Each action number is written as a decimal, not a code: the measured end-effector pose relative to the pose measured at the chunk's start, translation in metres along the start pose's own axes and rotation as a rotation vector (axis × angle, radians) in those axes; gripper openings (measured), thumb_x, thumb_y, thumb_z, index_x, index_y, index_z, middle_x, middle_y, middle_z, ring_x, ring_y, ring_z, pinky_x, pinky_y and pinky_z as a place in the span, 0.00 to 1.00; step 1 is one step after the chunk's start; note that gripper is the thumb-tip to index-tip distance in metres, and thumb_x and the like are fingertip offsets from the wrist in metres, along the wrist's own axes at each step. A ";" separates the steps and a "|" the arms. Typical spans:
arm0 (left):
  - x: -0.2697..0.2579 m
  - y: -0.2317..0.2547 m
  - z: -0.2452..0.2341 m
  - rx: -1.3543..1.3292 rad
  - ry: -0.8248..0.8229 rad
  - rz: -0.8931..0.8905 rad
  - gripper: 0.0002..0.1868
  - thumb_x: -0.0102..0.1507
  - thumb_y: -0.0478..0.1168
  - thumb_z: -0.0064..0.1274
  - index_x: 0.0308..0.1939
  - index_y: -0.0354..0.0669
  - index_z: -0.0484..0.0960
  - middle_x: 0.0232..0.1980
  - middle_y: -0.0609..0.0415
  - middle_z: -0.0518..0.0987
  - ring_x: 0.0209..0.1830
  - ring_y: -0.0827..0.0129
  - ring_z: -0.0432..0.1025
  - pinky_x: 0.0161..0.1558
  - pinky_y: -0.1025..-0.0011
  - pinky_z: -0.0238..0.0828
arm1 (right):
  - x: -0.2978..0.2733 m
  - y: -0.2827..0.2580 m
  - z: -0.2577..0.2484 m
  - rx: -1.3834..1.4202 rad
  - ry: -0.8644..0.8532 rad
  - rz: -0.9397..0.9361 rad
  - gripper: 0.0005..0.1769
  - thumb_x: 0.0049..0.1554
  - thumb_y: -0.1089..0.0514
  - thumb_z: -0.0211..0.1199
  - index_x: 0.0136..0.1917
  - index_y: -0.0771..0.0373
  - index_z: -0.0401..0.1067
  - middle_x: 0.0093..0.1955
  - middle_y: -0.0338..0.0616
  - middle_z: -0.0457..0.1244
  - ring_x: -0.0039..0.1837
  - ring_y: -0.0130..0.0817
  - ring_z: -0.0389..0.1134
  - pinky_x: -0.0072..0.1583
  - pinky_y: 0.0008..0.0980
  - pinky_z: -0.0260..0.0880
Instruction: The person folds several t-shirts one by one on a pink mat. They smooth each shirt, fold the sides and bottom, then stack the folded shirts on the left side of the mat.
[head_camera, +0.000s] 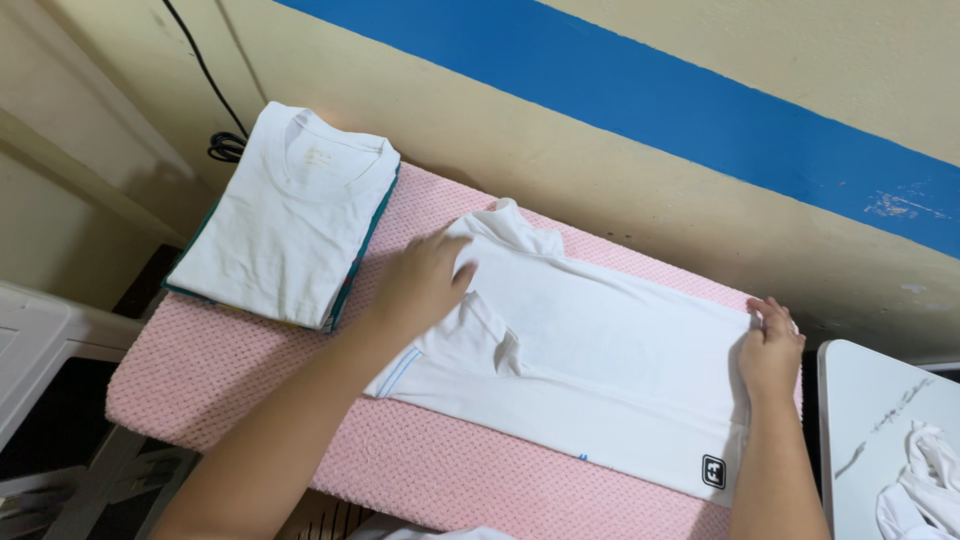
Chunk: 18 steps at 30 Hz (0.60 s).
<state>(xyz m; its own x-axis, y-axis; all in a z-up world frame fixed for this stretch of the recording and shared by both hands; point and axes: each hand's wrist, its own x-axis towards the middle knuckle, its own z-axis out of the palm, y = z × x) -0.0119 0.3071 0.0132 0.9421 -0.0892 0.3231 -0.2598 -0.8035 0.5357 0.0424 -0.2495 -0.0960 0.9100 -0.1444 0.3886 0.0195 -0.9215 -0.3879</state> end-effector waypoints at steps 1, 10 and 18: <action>0.021 -0.006 0.008 -0.016 0.080 0.050 0.19 0.63 0.45 0.56 0.55 0.41 0.80 0.52 0.45 0.81 0.52 0.47 0.74 0.53 0.54 0.71 | -0.001 0.000 -0.002 0.023 0.012 0.011 0.17 0.66 0.61 0.51 0.63 0.56 0.75 0.75 0.48 0.62 0.81 0.47 0.56 0.80 0.58 0.41; 0.109 -0.032 0.068 -0.031 -0.308 -0.228 0.19 0.56 0.53 0.69 0.44 0.49 0.87 0.48 0.54 0.83 0.59 0.55 0.70 0.60 0.51 0.61 | -0.007 -0.030 -0.017 0.150 0.051 0.054 0.09 0.57 0.63 0.62 0.52 0.63 0.74 0.71 0.46 0.65 0.72 0.43 0.62 0.70 0.44 0.60; 0.074 -0.029 0.036 -0.546 -0.136 0.026 0.13 0.60 0.34 0.61 0.44 0.36 0.74 0.40 0.46 0.82 0.40 0.59 0.78 0.45 0.67 0.74 | -0.030 -0.048 -0.055 0.519 0.050 0.158 0.05 0.61 0.65 0.65 0.51 0.63 0.72 0.73 0.43 0.65 0.72 0.31 0.65 0.68 0.32 0.68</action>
<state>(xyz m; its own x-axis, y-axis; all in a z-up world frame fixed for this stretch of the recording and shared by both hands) 0.0727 0.3022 -0.0068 0.9432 -0.2091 0.2580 -0.3216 -0.3817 0.8665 -0.0081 -0.2205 -0.0431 0.8977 -0.2954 0.3268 0.0976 -0.5900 -0.8015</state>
